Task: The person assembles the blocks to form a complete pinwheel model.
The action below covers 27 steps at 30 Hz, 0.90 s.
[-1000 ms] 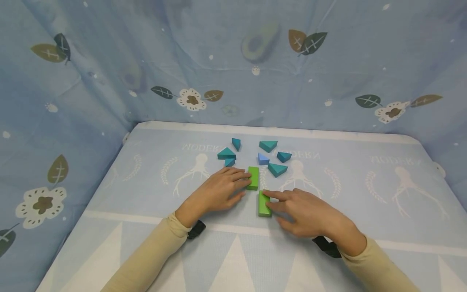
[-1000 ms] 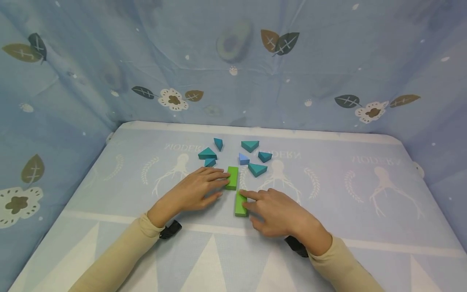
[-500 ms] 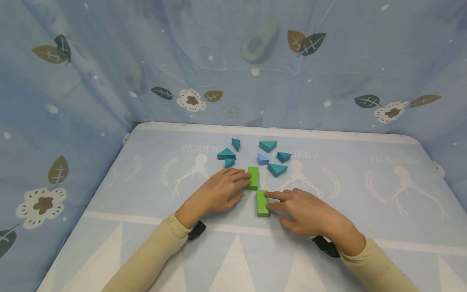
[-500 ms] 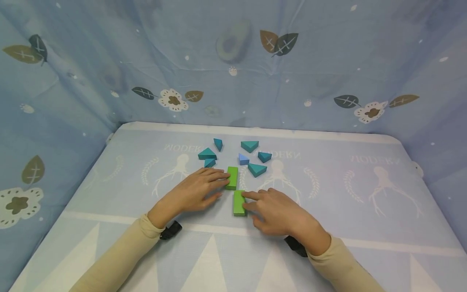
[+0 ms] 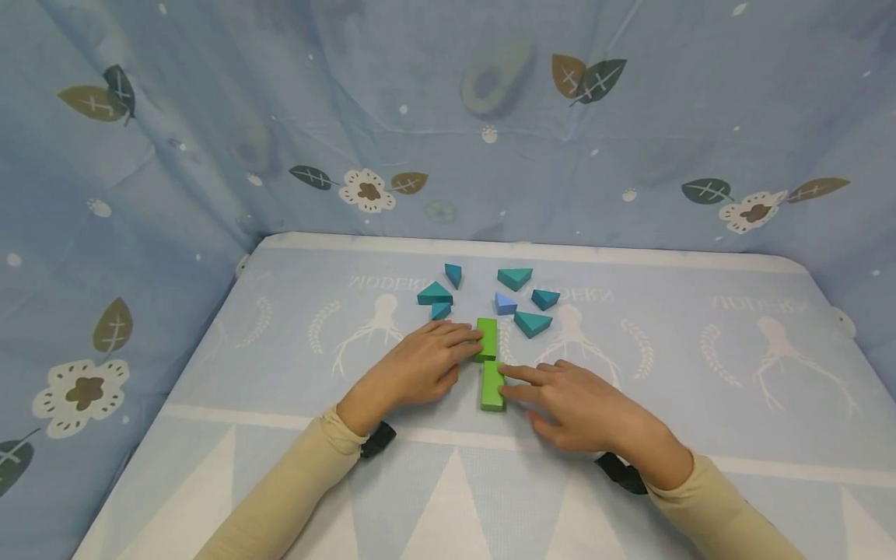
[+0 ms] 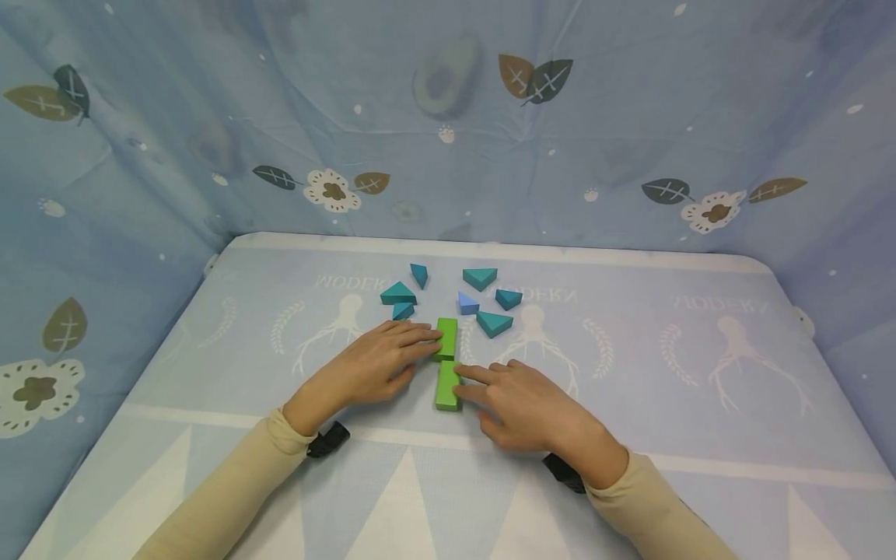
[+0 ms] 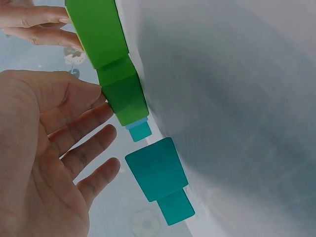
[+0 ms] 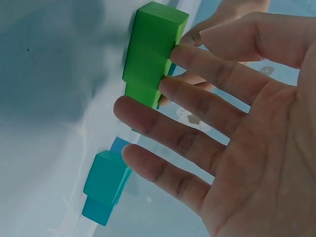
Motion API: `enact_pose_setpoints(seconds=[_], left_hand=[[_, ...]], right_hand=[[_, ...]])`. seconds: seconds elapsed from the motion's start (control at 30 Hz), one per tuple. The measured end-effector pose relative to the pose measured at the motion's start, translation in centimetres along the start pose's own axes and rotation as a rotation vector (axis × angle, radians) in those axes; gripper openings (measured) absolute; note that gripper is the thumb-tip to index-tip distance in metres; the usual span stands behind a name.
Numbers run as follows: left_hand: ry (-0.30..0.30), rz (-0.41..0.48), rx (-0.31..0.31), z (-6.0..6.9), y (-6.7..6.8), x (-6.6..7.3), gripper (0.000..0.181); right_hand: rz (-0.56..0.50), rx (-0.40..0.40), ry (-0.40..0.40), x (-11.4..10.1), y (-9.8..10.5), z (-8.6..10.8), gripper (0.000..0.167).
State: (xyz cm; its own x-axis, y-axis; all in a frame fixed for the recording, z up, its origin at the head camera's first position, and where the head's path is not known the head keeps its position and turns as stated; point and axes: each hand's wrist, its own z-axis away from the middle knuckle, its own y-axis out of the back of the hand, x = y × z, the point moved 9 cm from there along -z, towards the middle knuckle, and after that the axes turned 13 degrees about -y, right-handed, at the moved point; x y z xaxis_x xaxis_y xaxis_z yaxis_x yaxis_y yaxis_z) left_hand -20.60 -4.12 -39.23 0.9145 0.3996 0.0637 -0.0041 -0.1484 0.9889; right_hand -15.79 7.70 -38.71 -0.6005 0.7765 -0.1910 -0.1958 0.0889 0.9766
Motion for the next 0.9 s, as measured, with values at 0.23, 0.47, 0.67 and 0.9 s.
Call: enact_pose_setpoints(seconds=[0.23,0.47,0.67,0.9], left_hand=[[0.010,0.005,-0.009,-0.02,-0.20,-0.04,0.041],[0.008,0.008,-0.003,-0.04,-0.15,-0.05,0.041],[0.003,0.016,-0.007,-0.10,-0.10,0.08,0.043],[-0.018,0.008,-0.005,-0.12,-0.08,0.37,0.040]], right_hand=[[0.003,0.020,0.012,-0.28,-0.01,-0.10,0.043],[0.023,0.046,0.036,-0.46,-0.13,-0.14,0.044],[0.034,0.061,0.043,-0.49,-0.19,-0.15,0.044],[0.028,0.071,0.049,-0.53,-0.19,-0.02,0.044]])
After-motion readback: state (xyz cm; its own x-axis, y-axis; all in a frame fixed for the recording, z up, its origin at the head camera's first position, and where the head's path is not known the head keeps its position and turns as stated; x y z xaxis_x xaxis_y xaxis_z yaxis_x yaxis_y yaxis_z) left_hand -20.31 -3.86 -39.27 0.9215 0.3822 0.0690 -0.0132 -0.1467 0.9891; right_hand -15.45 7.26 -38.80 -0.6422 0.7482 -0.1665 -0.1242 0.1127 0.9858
